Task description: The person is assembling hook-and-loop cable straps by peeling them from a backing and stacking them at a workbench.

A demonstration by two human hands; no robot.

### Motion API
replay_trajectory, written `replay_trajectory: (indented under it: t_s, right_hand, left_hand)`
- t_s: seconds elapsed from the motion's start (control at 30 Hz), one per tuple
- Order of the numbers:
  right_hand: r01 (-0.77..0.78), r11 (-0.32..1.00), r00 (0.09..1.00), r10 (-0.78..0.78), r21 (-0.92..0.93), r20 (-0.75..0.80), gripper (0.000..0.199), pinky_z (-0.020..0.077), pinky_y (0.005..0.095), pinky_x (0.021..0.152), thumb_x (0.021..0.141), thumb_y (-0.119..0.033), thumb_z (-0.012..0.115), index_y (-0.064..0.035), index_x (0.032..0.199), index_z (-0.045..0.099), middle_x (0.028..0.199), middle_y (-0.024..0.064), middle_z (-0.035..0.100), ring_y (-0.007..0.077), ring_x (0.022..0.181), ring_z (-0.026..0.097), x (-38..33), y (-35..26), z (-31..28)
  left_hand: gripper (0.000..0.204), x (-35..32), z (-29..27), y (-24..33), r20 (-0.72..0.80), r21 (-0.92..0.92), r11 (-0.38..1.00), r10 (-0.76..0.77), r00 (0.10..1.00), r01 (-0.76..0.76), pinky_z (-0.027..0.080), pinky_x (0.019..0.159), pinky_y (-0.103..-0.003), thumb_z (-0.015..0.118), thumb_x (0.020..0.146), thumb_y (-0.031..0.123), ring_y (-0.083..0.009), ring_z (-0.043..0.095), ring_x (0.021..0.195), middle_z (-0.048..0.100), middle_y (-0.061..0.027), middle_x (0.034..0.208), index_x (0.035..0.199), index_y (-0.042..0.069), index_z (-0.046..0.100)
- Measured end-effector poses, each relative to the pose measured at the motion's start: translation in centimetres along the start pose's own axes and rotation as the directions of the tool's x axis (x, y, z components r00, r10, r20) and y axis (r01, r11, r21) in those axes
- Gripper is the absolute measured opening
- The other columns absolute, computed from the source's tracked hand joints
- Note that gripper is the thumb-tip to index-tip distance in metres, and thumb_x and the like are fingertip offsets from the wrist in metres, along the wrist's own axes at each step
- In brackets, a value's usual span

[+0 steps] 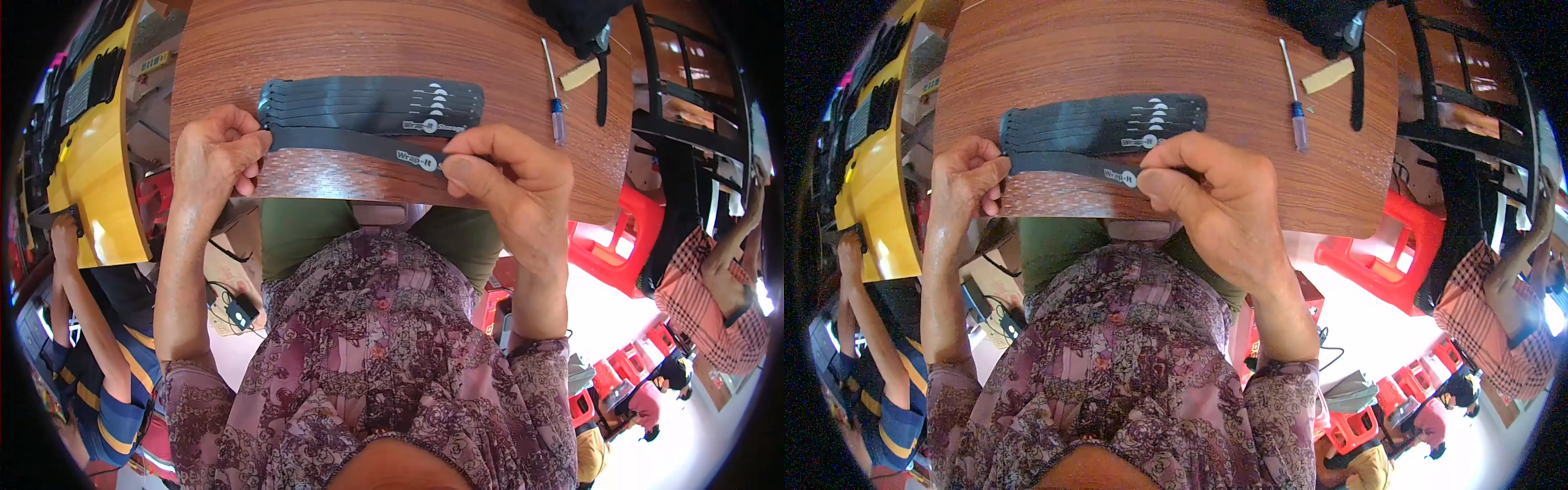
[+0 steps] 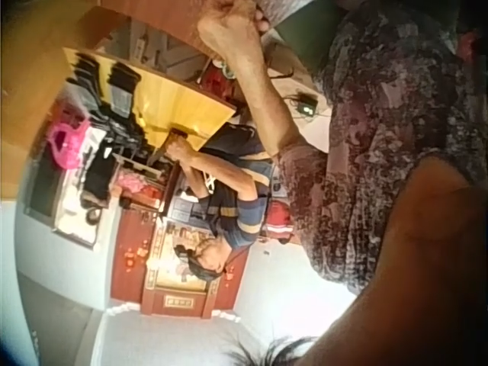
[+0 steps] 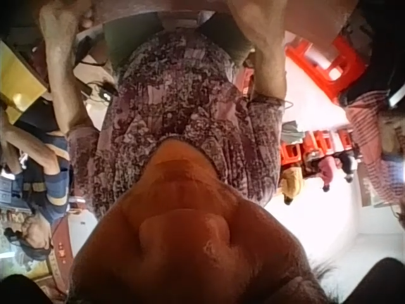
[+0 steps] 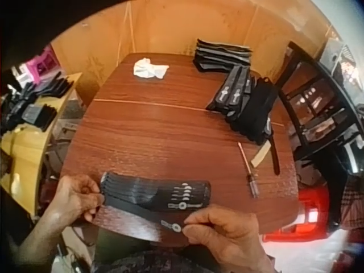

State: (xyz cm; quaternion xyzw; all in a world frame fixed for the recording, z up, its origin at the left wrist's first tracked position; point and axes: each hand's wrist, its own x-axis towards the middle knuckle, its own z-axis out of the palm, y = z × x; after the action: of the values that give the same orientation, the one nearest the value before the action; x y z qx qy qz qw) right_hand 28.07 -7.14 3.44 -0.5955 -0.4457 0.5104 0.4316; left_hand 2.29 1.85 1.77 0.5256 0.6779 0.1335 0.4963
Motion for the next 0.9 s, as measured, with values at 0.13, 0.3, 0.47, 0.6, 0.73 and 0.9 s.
replay_trajectory:
  t_s: [0.13,0.3,0.47,0.6,0.73,0.9]
  right_hand:
    - [0.067,0.997,0.997,-0.068,0.032,0.038,0.007,0.0443,0.0214,0.058,0.081,0.001,0.065,0.0032,0.087,0.065,0.071,0.0031,0.062,0.0064,0.065,0.055,-0.5,-1.3,0.5]
    - [0.043,0.995,0.999,-0.040,0.092,-0.031,0.006,0.0445,0.0219,0.057,0.081,0.001,0.066,0.0029,0.086,0.065,0.070,0.0041,0.062,0.0072,0.064,0.056,-0.3,-2.0,1.0]
    - [0.276,0.957,0.953,-0.262,-0.086,0.152,0.009,0.0445,0.0305,0.057,0.074,-0.001,0.070,-0.0010,0.080,0.064,0.068,0.0078,0.061,0.0203,0.061,0.059,-0.4,-2.2,1.9]
    - [0.451,0.892,0.861,-0.429,-0.021,0.274,0.012,0.0392,0.0270,0.058,0.072,0.004,0.071,0.0045,0.083,0.064,0.067,0.0063,0.060,0.0146,0.058,0.054,0.7,-1.7,3.6]
    - [0.506,0.861,0.835,-0.505,0.057,0.219,0.009,0.0398,0.0327,0.058,0.074,0.000,0.071,-0.0006,0.079,0.064,0.067,0.0084,0.060,0.0208,0.057,0.054,0.2,-0.9,6.9]
    - [0.534,0.836,0.812,-0.549,0.129,0.199,0.011,0.0406,0.0364,0.058,0.073,-0.002,0.070,-0.0032,0.076,0.059,0.068,0.0108,0.058,0.0269,0.061,0.055,0.9,-1.0,12.3]
  left_hand:
    - [0.012,0.1,0.0,-0.1,0.020,-0.013,1.000,0.014,1.000,-0.014,0.036,0.038,-0.021,0.063,0.081,0.010,-0.0071,0.049,0.041,0.054,-0.0023,0.055,0.078,-0.001,0.059]
    - [0.012,0.2,0.1,-0.2,0.019,-0.018,1.000,0.025,1.000,-0.024,0.037,0.038,-0.022,0.064,0.080,0.009,-0.0072,0.049,0.041,0.055,-0.0026,0.054,0.077,-0.001,0.059]
    - [0.012,0.3,0.2,-0.7,-0.005,0.016,0.999,0.050,0.999,-0.050,0.038,0.039,-0.021,0.066,0.078,0.009,-0.0067,0.051,0.043,0.056,-0.0020,0.055,0.075,0.000,0.059]
    - [0.011,0.2,0.3,-1.2,-0.014,0.019,0.996,0.087,0.996,-0.086,0.038,0.038,-0.021,0.066,0.078,0.007,-0.0063,0.050,0.045,0.055,-0.0014,0.056,0.080,0.001,0.058]
    - [0.014,0.3,0.4,-1.0,-0.009,-0.019,0.983,0.182,0.983,-0.182,0.036,0.037,-0.022,0.065,0.078,0.004,-0.0056,0.049,0.047,0.054,-0.0009,0.057,0.085,0.002,0.054]
    - [0.016,0.9,-0.1,-0.7,0.037,0.009,0.992,0.127,0.991,-0.128,0.036,0.040,-0.022,0.066,0.077,0.003,-0.0051,0.047,0.050,0.053,-0.0010,0.057,0.083,0.003,0.052]
